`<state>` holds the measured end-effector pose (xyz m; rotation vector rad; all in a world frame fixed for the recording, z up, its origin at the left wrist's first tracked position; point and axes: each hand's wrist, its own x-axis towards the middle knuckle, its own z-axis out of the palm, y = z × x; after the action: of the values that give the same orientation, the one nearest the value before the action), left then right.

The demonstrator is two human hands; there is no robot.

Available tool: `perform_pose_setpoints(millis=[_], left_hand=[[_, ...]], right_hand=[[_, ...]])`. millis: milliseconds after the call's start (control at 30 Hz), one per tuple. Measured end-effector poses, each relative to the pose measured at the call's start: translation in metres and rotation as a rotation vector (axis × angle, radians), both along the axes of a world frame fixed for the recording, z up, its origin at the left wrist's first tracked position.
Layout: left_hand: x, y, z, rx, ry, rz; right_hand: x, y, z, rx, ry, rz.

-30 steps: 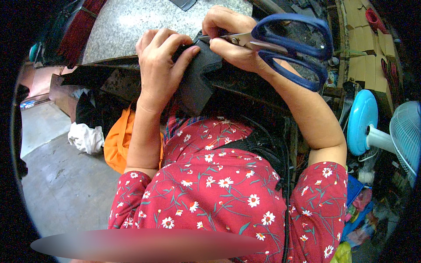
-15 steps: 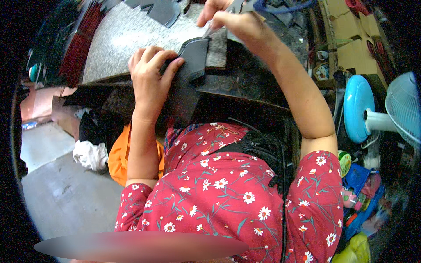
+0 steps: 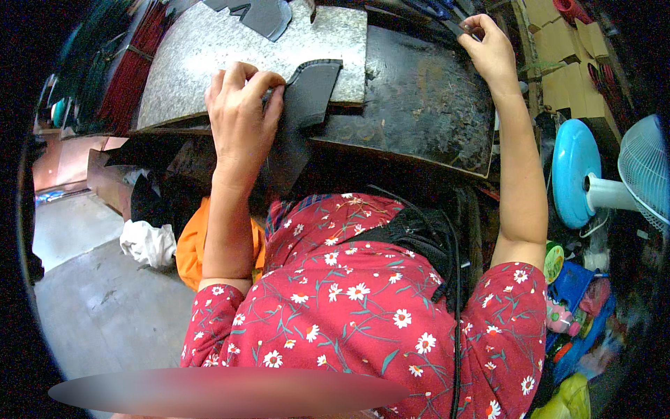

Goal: The person repeatedly cuts dark leather pieces using blue-handled scissors, then uses a hammer to tap the edges of each piece. The person handles multiple leather pieces one at a time, cutting and hammering them in sequence.

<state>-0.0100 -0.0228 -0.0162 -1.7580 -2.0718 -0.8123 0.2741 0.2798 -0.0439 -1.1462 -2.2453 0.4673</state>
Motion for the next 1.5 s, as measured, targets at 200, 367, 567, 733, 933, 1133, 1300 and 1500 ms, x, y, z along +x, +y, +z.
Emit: perform_pose_setpoints(millis=[200,367,567,733,933,1133,1300,1500], left_hand=[[-0.013,-0.008,0.004,0.279,-0.594,-0.041],[-0.009,-0.014,0.001,0.476,-1.138,-0.293],[0.018,0.001,-0.010,0.465,-1.395,-0.439],[-0.006,-0.009,0.003,0.331,-1.218,-0.297],[-0.017,-0.019,0.024,0.384,-0.569,-0.208],[0.002,-0.008,0.021,0.235,-0.139,-0.104],[0.005,-0.005,0.016,0.277,-0.252,-0.103],[0.005,-0.004,0.012,0.262,-0.570,-0.185]], right_hand=[[-0.013,-0.019,0.008,0.303,-0.205,0.021],[-0.053,-0.055,0.048,0.531,0.108,0.225],[-0.134,-0.123,0.076,-0.730,0.212,0.861],[-0.147,-0.150,0.075,-0.805,0.164,0.885],[-0.134,-0.152,0.067,-0.767,0.244,0.831],[-0.134,-0.157,0.056,-0.671,0.283,0.823],[-0.134,-0.159,0.049,-0.533,0.255,0.817],[-0.132,-0.152,0.052,-0.374,0.214,0.890]])
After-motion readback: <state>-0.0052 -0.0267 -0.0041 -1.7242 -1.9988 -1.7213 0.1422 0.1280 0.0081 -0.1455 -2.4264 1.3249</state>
